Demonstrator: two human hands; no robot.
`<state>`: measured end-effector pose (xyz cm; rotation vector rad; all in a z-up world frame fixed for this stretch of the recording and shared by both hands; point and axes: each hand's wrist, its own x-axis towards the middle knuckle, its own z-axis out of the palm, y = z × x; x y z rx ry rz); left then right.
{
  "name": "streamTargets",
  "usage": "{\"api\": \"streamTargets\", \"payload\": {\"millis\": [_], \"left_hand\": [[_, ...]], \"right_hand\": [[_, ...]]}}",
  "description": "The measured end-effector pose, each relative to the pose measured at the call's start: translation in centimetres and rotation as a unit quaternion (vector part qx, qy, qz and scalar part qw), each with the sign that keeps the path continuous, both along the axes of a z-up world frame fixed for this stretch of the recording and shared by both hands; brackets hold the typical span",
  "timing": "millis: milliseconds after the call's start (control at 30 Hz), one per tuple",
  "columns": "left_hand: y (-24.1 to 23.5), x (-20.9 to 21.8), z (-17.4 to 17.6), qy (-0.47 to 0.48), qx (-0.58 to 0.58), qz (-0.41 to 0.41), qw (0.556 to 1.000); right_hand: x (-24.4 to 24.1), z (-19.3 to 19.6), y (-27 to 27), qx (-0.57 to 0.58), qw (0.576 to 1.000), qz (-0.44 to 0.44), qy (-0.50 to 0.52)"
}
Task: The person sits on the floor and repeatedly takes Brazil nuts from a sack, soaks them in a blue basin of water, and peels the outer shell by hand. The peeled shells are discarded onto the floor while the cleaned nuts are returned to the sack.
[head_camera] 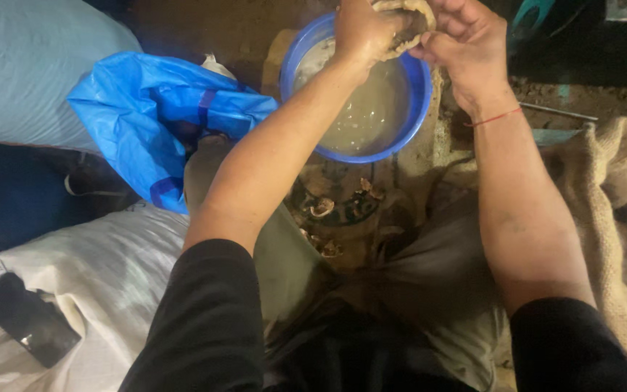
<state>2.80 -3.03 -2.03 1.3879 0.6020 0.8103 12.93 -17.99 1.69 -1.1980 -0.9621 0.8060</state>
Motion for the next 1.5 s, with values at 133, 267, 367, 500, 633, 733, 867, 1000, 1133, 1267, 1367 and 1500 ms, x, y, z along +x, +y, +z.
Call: {"api": "streamTargets", "payload": {"millis": [133, 267, 367, 500, 633, 733, 867, 1000, 1133, 1267, 1367, 1500], "left_hand": [[0.2, 0.3, 0.3, -0.021, -0.001, -0.001, 1.0], [0.9, 0.6, -1.1, -0.016, 0.041, 0.023, 0.999], [1.5, 1.2, -2.1, -0.111, 0.049, 0.017, 0.992], [1.5, 1.3, -2.2, 0.011, 0.156, 0.06, 0.986], [0.7, 0.5, -1.6, -0.024, 0.204, 0.042, 0.978], [0.6, -0.2, -1.1, 0.047, 0.224, 0.04, 0.973], [1.5, -1.8, -1.0, 0.068, 0.174, 0.05, 0.981], [2.9, -2.4, -0.8, 0.059, 0.323, 0.071, 0.942], [3.4, -2.5, -1.5, 0.072, 0.253, 0.001, 0.965], [3.8, -2.2, -2.2, 0.064, 0.253, -0.004, 0.965], [4.3, -2.4, -2.7, 0.052, 0.161, -0.087, 0.982], [4.3, -2.3, -3.2, 0.012, 0.219, -0.053, 0.974]], "right_hand": [[0.6, -0.2, 0.4, 0.048, 0.999, -0.001, 0.002], [0.4, -1.3, 0.3, 0.078, 0.997, -0.002, -0.021], [0.6, -2.0, 0.4, 0.072, 0.997, 0.0, -0.036], [0.4, -3.2, 0.6, 0.037, 0.999, 0.027, -0.013], [-0.3, -3.9, 2.1, 0.086, 0.996, -0.005, -0.04], [-0.8, -3.8, 2.8, 0.114, 0.979, -0.044, -0.16], [-1.3, -2.7, 2.8, 0.039, 0.986, 0.042, -0.158], [-0.6, -1.3, 2.9, -0.005, 0.989, 0.058, -0.134], [-0.2, -1.3, 3.3, -0.02, 0.997, 0.068, -0.034], [-0.4, -1.4, 3.9, -0.054, 0.998, 0.029, 0.016], [-0.7, -1.3, 3.7, -0.031, 0.997, 0.036, 0.057], [-0.6, -0.6, 3.4, -0.014, 0.994, 0.04, 0.1]]}}
